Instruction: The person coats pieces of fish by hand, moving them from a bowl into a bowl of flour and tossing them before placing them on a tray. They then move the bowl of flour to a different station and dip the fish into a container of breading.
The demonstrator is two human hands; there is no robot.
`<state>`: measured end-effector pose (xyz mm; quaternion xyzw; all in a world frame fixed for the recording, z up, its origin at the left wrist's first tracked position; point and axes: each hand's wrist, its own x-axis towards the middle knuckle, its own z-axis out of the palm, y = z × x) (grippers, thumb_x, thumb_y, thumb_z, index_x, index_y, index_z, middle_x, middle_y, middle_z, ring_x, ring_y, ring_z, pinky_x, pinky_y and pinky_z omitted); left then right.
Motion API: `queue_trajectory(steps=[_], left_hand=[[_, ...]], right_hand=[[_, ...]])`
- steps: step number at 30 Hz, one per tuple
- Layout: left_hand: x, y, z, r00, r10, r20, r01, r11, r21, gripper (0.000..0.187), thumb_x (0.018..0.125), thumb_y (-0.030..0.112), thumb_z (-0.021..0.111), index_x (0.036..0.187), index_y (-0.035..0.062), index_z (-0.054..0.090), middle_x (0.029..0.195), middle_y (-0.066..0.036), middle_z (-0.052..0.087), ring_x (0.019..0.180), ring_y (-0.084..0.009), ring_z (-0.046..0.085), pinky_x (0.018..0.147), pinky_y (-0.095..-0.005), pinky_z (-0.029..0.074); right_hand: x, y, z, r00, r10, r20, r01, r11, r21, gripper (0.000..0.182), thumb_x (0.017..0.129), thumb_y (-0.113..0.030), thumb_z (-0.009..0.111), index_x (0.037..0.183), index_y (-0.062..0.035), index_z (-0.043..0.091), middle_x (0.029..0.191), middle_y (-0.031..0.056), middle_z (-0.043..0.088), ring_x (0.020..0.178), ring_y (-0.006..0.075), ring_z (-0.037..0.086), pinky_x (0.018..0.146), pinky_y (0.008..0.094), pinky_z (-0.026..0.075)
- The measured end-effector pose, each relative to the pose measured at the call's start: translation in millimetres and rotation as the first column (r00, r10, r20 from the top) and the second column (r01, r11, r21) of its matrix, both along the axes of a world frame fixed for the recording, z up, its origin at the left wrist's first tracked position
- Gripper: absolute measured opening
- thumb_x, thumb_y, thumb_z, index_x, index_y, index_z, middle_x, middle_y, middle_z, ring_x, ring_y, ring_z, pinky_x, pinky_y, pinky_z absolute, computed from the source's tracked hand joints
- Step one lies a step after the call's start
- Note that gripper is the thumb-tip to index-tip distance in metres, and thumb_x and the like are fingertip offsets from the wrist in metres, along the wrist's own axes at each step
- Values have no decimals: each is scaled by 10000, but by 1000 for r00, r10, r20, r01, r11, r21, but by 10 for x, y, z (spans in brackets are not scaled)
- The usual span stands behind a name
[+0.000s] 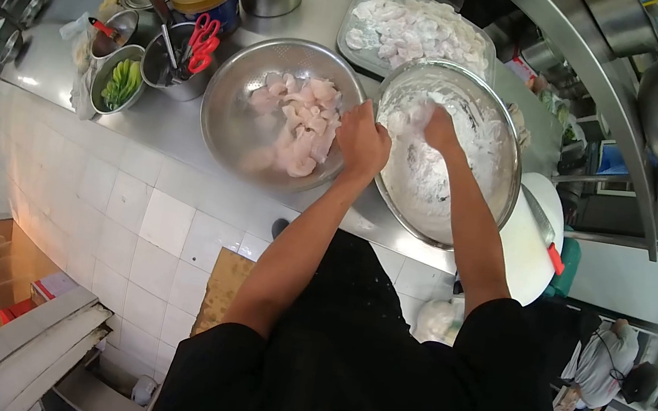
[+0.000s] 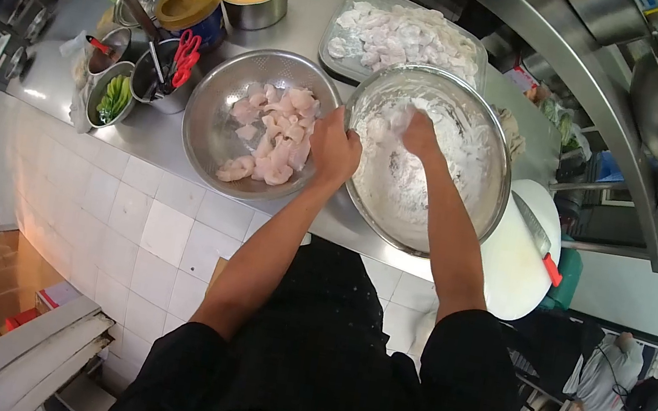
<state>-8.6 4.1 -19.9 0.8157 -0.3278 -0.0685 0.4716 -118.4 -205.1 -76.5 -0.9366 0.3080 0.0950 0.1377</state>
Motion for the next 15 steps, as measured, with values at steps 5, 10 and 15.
queue_trajectory(steps=[5,10,15], left_hand=[[17,33,66,998,-21,-53,22,999,25,415,731,53,557,1131,-47,507,1049,-207,565,951,-391,510,800,-486,399],[10,17,36,999,-24,-35,22,999,-47,357,723,58,552,1067,-18,499,986,-185,540,969,-364,483,759,-497,375],[13,23,22,998,-37,-51,35,999,-27,367,723,59,559,1078,-11,501,986,-180,549,969,-357,487,759,-491,377]], right_hand=[[308,363,198,989,-130,74,108,961,253,830,621,-313,738,1293,37,401,1225,273,480,1132,373,481,960,435,385],[328,718,293,991,95,-92,-105,987,-120,494,637,-216,718,1074,-34,576,1024,210,600,1068,382,505,906,446,417],[174,376,123,944,141,298,-158,987,33,469,628,-199,730,1043,-31,592,1017,206,601,1008,352,547,881,375,442]])
